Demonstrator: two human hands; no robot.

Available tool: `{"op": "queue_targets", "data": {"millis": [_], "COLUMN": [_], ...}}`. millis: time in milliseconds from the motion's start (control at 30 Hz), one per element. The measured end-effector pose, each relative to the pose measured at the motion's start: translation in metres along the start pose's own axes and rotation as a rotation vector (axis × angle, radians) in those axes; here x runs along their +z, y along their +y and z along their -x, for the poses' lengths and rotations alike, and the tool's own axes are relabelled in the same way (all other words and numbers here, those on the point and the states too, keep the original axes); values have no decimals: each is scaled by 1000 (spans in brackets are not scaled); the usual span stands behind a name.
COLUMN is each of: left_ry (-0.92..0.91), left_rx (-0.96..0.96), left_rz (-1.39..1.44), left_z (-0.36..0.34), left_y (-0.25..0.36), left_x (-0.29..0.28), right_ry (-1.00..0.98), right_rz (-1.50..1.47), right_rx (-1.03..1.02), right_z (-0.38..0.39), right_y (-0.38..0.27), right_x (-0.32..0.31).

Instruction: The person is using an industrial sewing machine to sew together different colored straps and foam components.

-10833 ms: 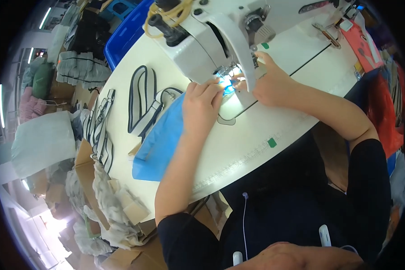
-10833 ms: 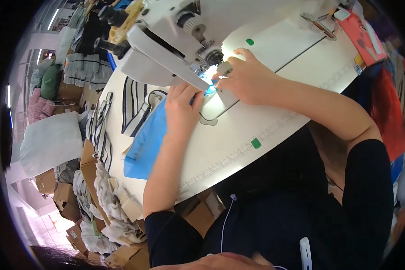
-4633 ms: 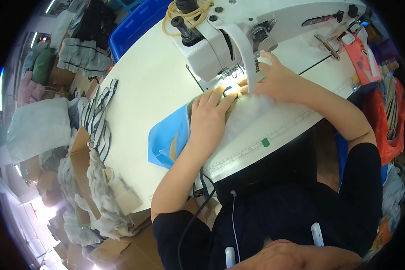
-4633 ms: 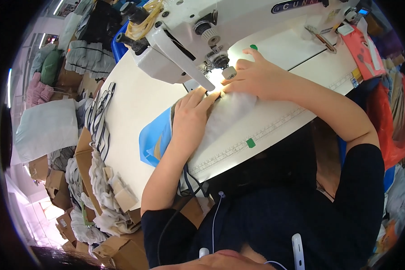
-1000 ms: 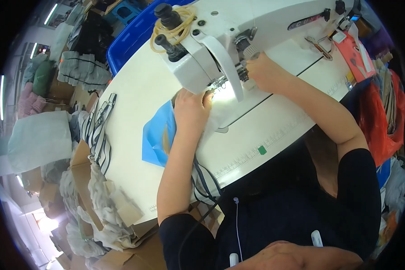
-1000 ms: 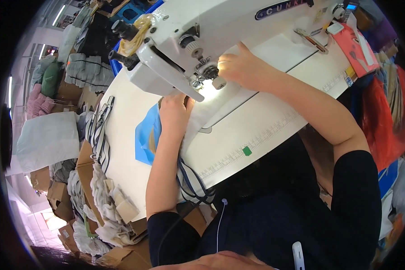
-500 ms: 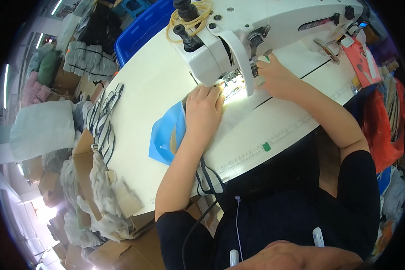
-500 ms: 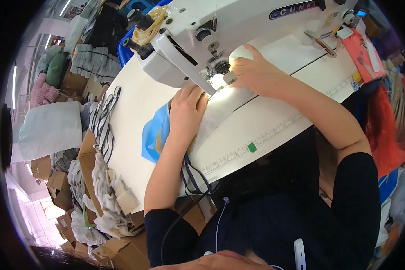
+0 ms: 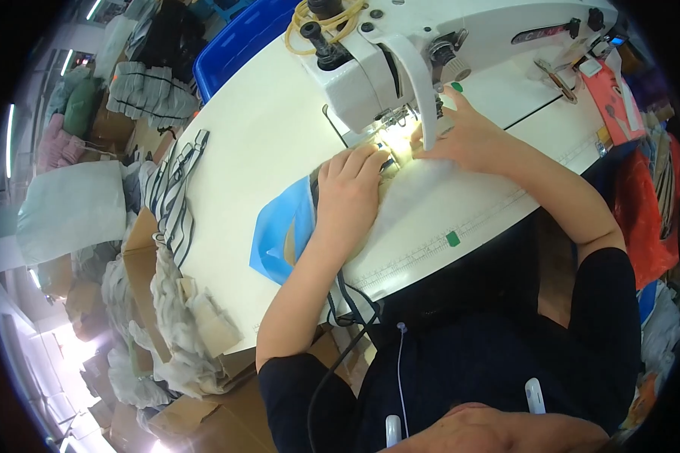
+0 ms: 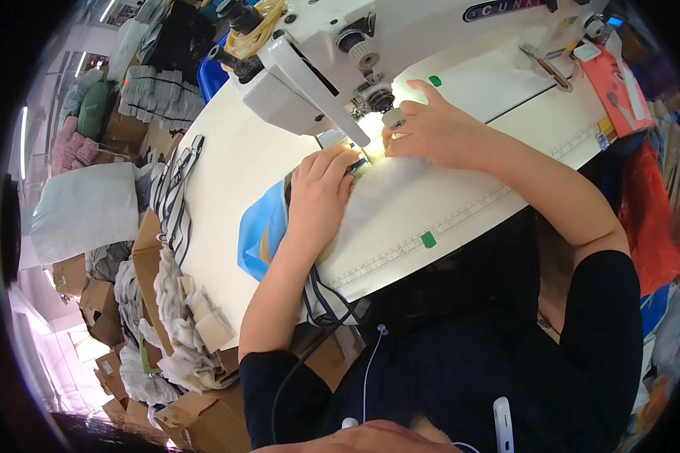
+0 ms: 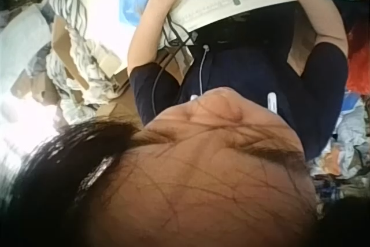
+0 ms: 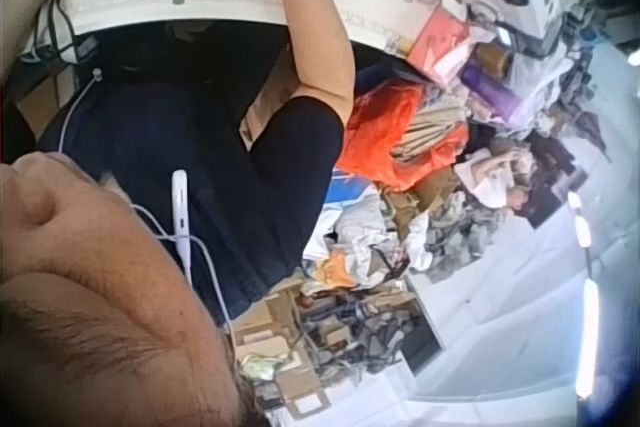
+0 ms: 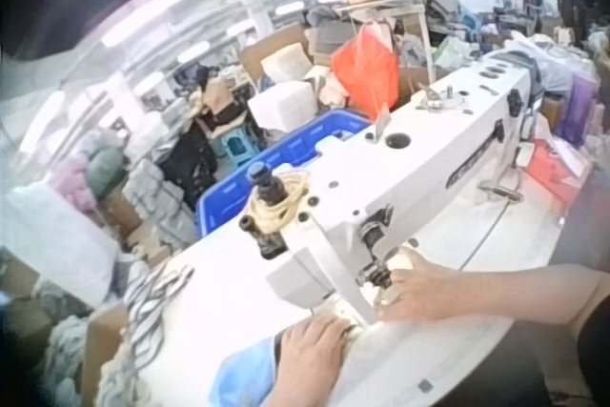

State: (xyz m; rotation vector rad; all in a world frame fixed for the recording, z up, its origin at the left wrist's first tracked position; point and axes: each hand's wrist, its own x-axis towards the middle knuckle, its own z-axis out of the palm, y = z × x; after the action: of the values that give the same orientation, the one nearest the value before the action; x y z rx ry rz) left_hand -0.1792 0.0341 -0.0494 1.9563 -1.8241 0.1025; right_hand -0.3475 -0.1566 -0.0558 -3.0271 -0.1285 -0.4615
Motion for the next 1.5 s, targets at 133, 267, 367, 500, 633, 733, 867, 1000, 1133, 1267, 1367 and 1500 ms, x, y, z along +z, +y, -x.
{"op": "queue_targets", "data": {"millis": [133,267,367,500,633,733,867,1000,1133,1267,1367,1500], "left_ry": [-62,-85,-95,-111,-118,-115,-115,-114,-116,-49,24,48], "left_rx": [7,-25,-40,-58,-67,-70,-80,-104,-59,-28,19,23], "left_rz": [-5,-34,-59,-33,-49,-48,-41,-69,-31,-6,14,-22], "left_z": [-4,-7,-7,-7,-9,-10,-13,-13,-9,-5,-3,-8], "left_y": [2,9,9,8,10,10,12,8,7,8,4,2], "left_x": [2,2,4,3,1,3,1,2,1,2,9,6], "right_ry": [-85,1,50,23,17,-7,32,-10,-6,37,-3,8], "right_rz": [20,-22,-3,-2,-16,-15,-2,-8,-53,-37,-132,-109], "right_rx": [9,69,63,103,115,133,118,143,111,29,-2,29], "right_z": [0,2,4,2,2,3,2,-3,-1,-1,-2,1], "right_y": [4,3,5,2,2,4,8,9,6,3,4,5], "right_x": [-6,-4,1,-1,2,2,6,6,3,7,8,12]}}
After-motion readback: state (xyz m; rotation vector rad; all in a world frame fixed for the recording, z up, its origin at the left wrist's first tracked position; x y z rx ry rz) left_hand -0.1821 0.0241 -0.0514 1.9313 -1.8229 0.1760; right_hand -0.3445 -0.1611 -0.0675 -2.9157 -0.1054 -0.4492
